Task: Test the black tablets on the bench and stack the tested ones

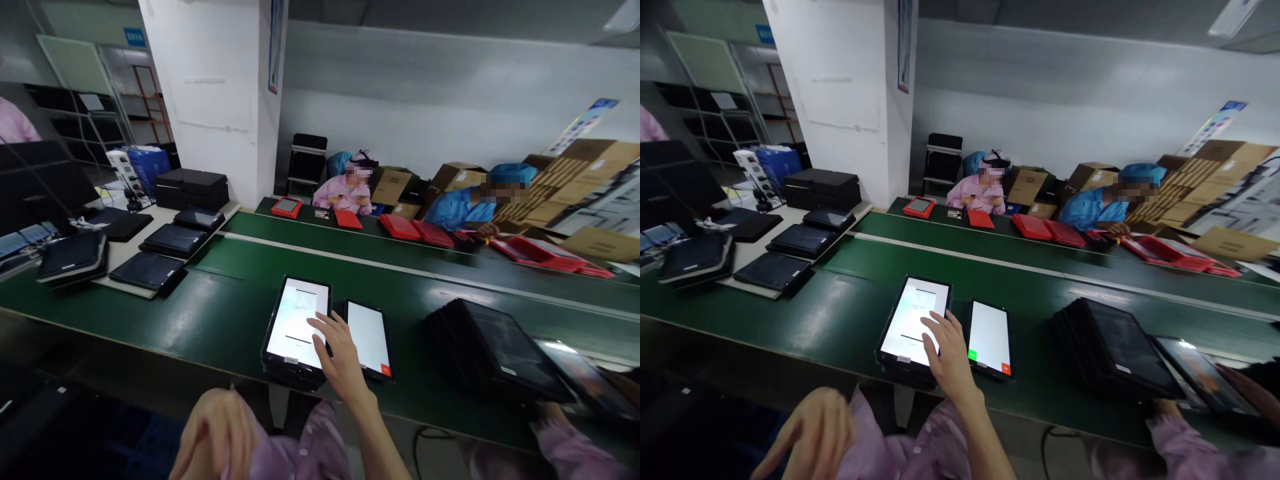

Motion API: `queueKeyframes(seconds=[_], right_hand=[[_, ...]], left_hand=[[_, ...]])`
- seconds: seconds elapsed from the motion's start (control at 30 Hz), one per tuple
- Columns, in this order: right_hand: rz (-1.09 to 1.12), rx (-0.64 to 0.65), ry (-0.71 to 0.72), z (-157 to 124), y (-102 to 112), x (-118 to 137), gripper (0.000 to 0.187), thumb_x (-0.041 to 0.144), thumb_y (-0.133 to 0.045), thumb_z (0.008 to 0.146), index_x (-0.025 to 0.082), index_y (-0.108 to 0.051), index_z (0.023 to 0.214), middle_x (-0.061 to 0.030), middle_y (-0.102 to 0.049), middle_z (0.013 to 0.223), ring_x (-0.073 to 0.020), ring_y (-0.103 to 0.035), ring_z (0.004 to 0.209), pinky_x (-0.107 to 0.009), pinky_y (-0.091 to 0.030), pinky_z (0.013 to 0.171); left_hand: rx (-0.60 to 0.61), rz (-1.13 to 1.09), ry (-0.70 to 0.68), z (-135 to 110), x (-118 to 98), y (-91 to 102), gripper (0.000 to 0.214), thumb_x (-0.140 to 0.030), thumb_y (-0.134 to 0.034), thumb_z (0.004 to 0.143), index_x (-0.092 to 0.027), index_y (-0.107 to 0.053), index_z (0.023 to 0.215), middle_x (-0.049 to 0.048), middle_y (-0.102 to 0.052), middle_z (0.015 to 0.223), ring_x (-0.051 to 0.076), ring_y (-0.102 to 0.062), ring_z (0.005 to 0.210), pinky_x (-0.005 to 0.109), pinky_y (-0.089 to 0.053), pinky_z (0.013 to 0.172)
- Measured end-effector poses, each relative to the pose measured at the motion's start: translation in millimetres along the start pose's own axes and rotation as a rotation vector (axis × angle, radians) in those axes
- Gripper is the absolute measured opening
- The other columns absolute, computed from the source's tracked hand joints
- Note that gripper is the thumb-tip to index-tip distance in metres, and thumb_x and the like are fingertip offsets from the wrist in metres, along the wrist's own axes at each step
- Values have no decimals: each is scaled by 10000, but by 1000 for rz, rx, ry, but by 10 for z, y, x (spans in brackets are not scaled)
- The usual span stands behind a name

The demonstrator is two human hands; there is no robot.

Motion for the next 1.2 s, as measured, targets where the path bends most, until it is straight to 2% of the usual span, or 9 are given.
queueKeyframes(seconds=[0.07,0.13,0.23,0.3,0.43,0.63,0.87,1.03,1.2], right_hand=[[0,-6,-29,-64,5,-38,340,228,-545,1087,296,-633,1409,-62,-761,1333,-270,-678,1327,-619,-465,1220],[0,-17,-57,-99,9,-63,330,225,-530,1089,297,-639,1392,-56,-768,1315,-267,-684,1313,-612,-469,1217],[-17,-40,-91,-103,20,-109,327,236,-505,1096,298,-640,1388,-57,-767,1312,-271,-675,1320,-608,-467,1217],[-41,-50,-109,-84,27,-162,326,252,-497,1100,292,-639,1392,-63,-757,1333,-278,-659,1341,-606,-469,1214],[-84,-43,-158,-22,31,-328,327,300,-487,1107,285,-640,1396,-75,-746,1358,-289,-649,1351,-596,-479,1206],[-119,-13,-165,83,12,-436,333,336,-468,1114,270,-650,1386,-85,-752,1349,-290,-647,1357,-585,-468,1213],[-137,-3,-134,148,-17,-429,301,328,-462,1117,276,-677,1321,-66,-776,1298,-278,-649,1355,-587,-450,1221],[-146,22,-115,182,-70,-433,315,336,-456,1121,268,-672,1340,-74,-768,1318,-276,-642,1370,-589,-448,1225],[-163,161,-106,180,-160,-466,345,367,-453,1128,268,-646,1396,-66,-758,1355,-295,-587,1448,-695,-272,1310]], left_hand=[[-502,149,16,-61,44,631,604,-862,-691,681,-282,-705,513,73,-595,471,244,-572,375,382,-531,452],[-915,165,-25,-246,23,1031,568,-760,-673,813,-232,-717,610,55,-620,550,176,-534,433,328,-514,505],[-1271,182,-46,-420,16,1367,408,-585,-817,822,-188,-768,743,65,-705,743,142,-579,608,252,-434,555],[-1381,227,-25,-429,41,1547,406,-569,-867,774,-171,-818,835,98,-767,913,156,-629,729,241,-426,585],[-1434,275,78,-316,200,1840,525,-597,-879,736,-186,-857,1061,134,-788,1205,225,-708,982,258,-480,700],[-1382,320,162,-100,317,2028,558,-605,-806,820,-194,-832,1197,130,-777,1305,292,-710,1157,352,-547,922],[-1393,371,118,-6,295,2068,467,-543,-797,838,-179,-842,1128,138,-780,1296,319,-687,1257,439,-496,1123],[-1408,391,141,23,281,2039,452,-501,-832,816,-186,-837,1140,149,-748,1362,341,-645,1342,474,-461,1181],[-1399,409,148,77,231,2035,447,-467,-840,820,-188,-832,1169,148,-736,1388,339,-621,1383,470,-429,1221]])
Point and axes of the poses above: each hand's wrist, its own z-axis towards the middle knuckle, its own y-axis out of the back of the hand, x = y × z, the point moved 8 cm from there along z, towards the middle knuckle
